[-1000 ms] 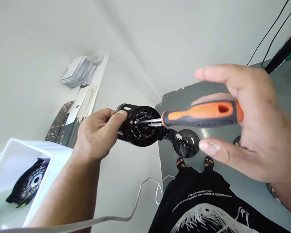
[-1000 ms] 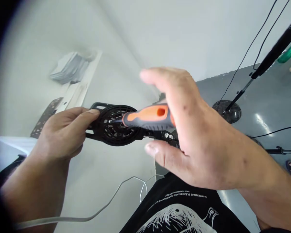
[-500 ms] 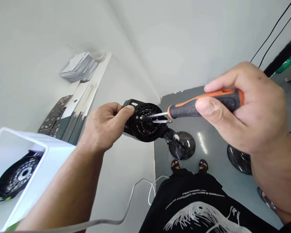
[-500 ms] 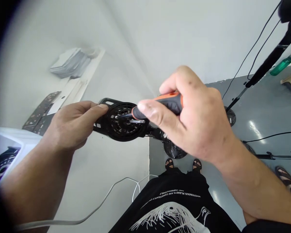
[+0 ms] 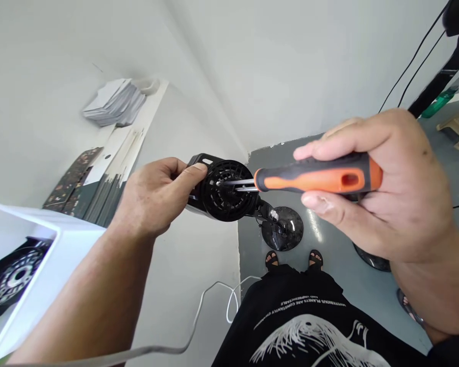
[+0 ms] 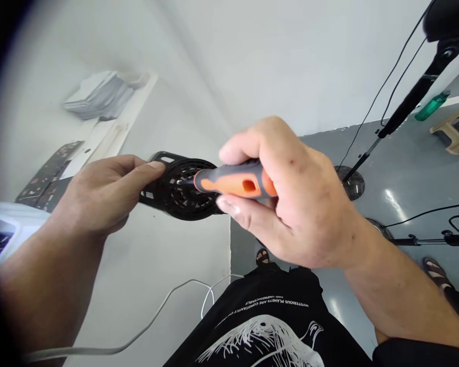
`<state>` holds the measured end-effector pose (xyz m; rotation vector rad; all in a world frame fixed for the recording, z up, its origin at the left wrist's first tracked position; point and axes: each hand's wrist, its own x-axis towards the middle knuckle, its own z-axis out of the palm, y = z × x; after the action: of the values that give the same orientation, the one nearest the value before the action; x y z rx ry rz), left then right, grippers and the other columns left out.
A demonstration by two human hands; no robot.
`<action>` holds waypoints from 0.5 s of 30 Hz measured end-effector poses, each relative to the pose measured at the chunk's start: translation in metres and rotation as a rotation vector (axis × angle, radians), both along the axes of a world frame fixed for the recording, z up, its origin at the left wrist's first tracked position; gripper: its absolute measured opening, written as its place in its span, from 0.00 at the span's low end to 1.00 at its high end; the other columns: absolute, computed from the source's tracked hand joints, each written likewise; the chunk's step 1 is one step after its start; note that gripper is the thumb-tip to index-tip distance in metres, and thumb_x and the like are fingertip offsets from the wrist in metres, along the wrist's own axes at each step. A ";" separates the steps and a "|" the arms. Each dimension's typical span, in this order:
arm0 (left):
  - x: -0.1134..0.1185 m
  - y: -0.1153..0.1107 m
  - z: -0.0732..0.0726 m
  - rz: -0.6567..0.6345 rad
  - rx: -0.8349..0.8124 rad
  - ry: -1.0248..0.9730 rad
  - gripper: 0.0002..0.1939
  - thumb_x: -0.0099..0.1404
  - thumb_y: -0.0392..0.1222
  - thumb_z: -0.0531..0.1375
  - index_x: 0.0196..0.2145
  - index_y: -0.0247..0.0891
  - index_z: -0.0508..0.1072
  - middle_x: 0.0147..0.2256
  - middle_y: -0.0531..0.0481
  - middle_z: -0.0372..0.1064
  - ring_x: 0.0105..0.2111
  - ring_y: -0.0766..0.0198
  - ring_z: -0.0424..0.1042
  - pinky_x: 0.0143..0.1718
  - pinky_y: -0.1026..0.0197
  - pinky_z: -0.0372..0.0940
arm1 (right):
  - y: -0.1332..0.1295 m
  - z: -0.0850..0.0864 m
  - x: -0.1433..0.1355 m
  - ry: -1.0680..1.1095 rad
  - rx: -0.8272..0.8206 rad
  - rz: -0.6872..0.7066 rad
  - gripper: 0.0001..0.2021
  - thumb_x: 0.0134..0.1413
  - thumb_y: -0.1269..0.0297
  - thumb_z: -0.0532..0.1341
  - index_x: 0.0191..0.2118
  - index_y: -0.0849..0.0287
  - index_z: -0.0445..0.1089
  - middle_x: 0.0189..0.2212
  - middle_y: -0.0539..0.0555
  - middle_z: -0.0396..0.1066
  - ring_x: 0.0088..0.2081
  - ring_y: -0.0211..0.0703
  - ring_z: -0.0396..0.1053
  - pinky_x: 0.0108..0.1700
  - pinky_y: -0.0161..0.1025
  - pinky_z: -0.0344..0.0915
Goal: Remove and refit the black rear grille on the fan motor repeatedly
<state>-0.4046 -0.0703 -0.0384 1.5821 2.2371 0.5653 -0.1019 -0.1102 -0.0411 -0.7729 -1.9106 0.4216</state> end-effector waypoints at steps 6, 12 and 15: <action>-0.005 0.001 -0.007 -0.004 0.036 -0.062 0.23 0.52 0.67 0.61 0.29 0.43 0.72 0.22 0.55 0.65 0.25 0.62 0.64 0.28 0.55 0.56 | 0.000 0.001 -0.005 0.029 -0.014 0.001 0.24 0.58 0.61 0.71 0.56 0.53 0.65 0.51 0.54 0.77 0.42 0.45 0.81 0.42 0.45 0.82; 0.003 -0.002 -0.001 0.011 0.023 -0.039 0.23 0.51 0.67 0.60 0.29 0.43 0.72 0.22 0.55 0.65 0.24 0.64 0.62 0.27 0.56 0.56 | 0.000 0.000 -0.004 0.070 -0.027 -0.051 0.16 0.66 0.59 0.68 0.53 0.55 0.64 0.40 0.52 0.80 0.42 0.43 0.82 0.27 0.34 0.75; 0.004 -0.003 0.001 0.019 0.021 -0.045 0.24 0.51 0.68 0.60 0.29 0.43 0.72 0.22 0.55 0.66 0.24 0.64 0.63 0.26 0.57 0.56 | 0.000 -0.002 0.000 -0.008 -0.014 -0.022 0.25 0.61 0.61 0.70 0.59 0.56 0.64 0.57 0.58 0.76 0.52 0.47 0.80 0.45 0.43 0.82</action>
<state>-0.4009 -0.0732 -0.0378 1.5445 2.2222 0.6249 -0.1022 -0.1103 -0.0432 -0.8051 -1.9066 0.4200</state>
